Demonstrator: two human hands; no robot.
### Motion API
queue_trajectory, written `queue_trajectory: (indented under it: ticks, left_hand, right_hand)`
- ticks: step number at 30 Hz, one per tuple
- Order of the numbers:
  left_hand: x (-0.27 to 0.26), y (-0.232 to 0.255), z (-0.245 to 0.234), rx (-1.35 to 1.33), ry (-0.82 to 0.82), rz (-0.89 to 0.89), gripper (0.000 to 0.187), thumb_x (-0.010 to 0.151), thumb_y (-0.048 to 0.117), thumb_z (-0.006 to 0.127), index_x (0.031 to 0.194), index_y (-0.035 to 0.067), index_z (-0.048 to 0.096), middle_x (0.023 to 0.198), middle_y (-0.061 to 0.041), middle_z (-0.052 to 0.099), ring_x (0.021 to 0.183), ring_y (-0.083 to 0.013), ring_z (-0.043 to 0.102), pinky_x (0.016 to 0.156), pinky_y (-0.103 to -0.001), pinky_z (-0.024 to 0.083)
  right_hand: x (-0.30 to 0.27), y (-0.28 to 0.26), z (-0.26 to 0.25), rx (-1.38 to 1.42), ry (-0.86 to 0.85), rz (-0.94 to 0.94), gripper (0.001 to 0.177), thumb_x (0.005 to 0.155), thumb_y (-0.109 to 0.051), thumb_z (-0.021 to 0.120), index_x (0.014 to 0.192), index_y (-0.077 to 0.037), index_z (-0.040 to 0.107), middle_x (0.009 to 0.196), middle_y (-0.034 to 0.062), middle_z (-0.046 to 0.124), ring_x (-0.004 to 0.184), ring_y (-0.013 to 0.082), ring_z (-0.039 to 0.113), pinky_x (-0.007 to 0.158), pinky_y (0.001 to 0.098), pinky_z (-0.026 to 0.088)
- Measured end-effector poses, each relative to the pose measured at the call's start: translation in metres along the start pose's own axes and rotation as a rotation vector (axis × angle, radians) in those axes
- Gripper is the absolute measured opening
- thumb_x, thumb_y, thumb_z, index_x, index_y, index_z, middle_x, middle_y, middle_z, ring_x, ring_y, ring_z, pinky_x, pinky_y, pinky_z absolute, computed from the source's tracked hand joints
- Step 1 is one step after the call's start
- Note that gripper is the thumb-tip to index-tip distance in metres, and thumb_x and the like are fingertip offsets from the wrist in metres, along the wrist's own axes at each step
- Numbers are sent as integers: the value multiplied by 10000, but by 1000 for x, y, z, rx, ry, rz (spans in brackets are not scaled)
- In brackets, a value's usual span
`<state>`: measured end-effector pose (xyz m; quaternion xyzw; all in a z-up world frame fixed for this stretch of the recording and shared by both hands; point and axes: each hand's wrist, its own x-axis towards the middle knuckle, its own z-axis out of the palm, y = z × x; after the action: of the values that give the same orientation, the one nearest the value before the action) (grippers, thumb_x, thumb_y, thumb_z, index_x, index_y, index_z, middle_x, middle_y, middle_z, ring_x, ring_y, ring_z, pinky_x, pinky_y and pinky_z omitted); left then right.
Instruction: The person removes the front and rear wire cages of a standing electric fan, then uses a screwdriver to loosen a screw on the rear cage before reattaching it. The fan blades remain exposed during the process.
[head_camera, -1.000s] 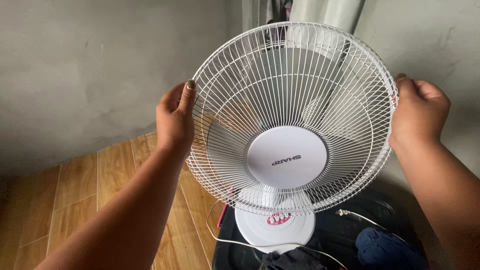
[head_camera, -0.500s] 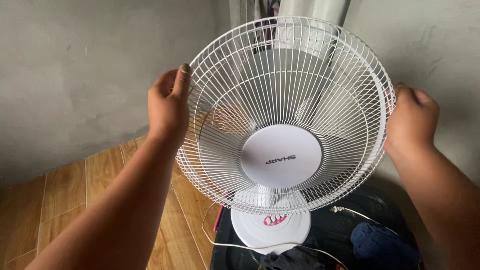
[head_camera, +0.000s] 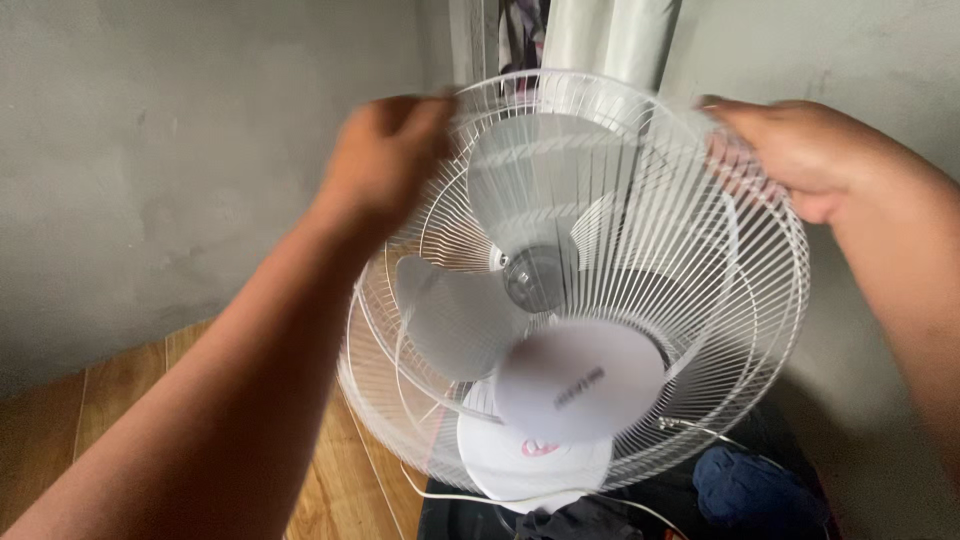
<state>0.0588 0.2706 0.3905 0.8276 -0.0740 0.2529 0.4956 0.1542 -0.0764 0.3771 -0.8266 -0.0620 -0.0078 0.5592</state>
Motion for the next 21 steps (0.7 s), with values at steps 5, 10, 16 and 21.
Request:
queue_trajectory:
  ticks: [5, 10, 16, 21]
  left_hand:
    - [-11, 35, 35, 310, -234, -50, 596, 936, 614, 588, 1011, 61, 797, 710, -124, 605, 646, -212, 551, 659, -406, 486]
    - [-11, 10, 8, 107, -118, -326, 505, 965, 603, 613, 1060, 122, 732, 737, 48, 529, 674, -110, 463, 606, -357, 399]
    - [-13, -64, -45, -503, 213, -670, 388, 962, 513, 608, 880, 140, 678, 684, 28, 676, 573, -95, 634, 570, -280, 540]
    - [-25, -124, -39, -597, 187, -646, 431, 983, 558, 645, 790, 188, 537, 620, 55, 430, 516, -100, 367, 501, -283, 361]
  right_hand:
    - [-4, -28, 9, -147, -130, -68, 410, 1054, -345, 576, 1126, 37, 704, 953, 140, 663, 783, 210, 584, 677, 372, 503]
    - [-17, -14, -34, -138, -167, -231, 542, 1086, -487, 428, 1265, -23, 644, 1176, 161, 699, 1106, 208, 613, 889, 327, 464]
    - [-39, 88, -40, 323, -82, 179, 576, 1034, -599, 327, 1175, -123, 618, 1064, 112, 663, 984, 219, 626, 763, 377, 546]
    - [-2, 131, -38, 733, -180, 84, 485, 1088, -566, 482, 785, -187, 508, 623, -13, 441, 539, 153, 422, 487, 331, 388]
